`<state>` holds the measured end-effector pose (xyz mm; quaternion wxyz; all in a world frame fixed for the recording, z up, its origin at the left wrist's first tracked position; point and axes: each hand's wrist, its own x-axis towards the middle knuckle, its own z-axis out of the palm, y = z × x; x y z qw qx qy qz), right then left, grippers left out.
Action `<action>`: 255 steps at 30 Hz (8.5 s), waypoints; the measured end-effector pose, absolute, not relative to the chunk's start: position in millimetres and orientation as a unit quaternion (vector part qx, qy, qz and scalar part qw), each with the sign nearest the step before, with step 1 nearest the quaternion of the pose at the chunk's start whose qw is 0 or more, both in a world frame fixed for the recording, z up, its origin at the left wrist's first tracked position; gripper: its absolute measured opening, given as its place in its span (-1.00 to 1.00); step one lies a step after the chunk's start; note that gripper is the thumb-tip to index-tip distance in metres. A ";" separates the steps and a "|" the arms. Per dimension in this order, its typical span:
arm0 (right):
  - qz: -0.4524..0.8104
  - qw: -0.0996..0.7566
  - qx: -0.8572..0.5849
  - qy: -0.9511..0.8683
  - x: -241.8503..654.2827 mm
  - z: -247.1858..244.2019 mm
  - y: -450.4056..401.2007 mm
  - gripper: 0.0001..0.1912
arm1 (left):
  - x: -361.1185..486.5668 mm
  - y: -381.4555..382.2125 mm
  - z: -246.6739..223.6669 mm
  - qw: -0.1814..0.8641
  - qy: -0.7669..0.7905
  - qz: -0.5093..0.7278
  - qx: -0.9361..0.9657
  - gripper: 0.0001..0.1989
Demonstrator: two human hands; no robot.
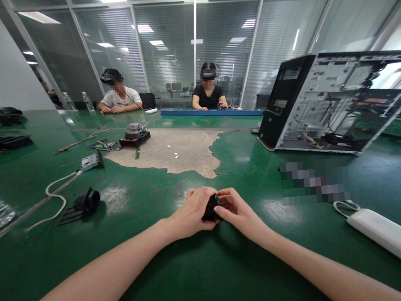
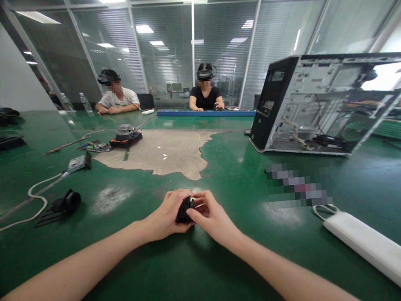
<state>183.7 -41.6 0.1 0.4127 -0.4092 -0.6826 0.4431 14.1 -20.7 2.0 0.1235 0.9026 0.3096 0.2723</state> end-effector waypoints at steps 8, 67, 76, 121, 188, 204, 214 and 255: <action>0.312 0.427 -0.379 -0.760 185.1 2.9 -47.5 -0.88 | 13.1 -19.6 0.6 0.132 0.308 0.273 0.902 -0.39; 0.353 0.444 -0.390 -0.725 186.6 1.2 -43.5 -0.87 | 12.4 -18.0 -2.1 0.115 0.305 0.268 0.907 -0.41; 0.418 0.401 -0.397 -0.712 186.3 -0.8 -43.6 -0.83 | 12.2 -17.4 -2.7 0.114 0.300 0.269 0.908 -0.40; 0.357 0.408 -0.403 -0.737 187.5 -1.7 -43.6 -0.80 | 12.8 -19.3 -0.5 0.118 0.305 0.272 0.905 -0.40; 0.491 0.435 -0.413 -0.632 182.2 -1.5 -39.5 -0.77 | 14.0 -20.1 -0.7 0.085 0.308 0.262 0.911 -0.44; 0.443 0.430 -0.404 -0.675 181.7 0.1 -43.0 -0.86 | 14.1 -19.5 2.8 0.080 0.307 0.249 0.915 -0.46; 0.387 0.386 -0.405 -0.733 184.1 -2.8 -45.7 -0.86 | 14.8 -19.2 3.8 0.092 0.315 0.245 0.913 -0.43; 0.359 0.412 -0.384 -0.744 184.3 1.5 -46.4 -0.83 | 14.5 -19.0 4.9 0.100 0.311 0.247 0.912 -0.42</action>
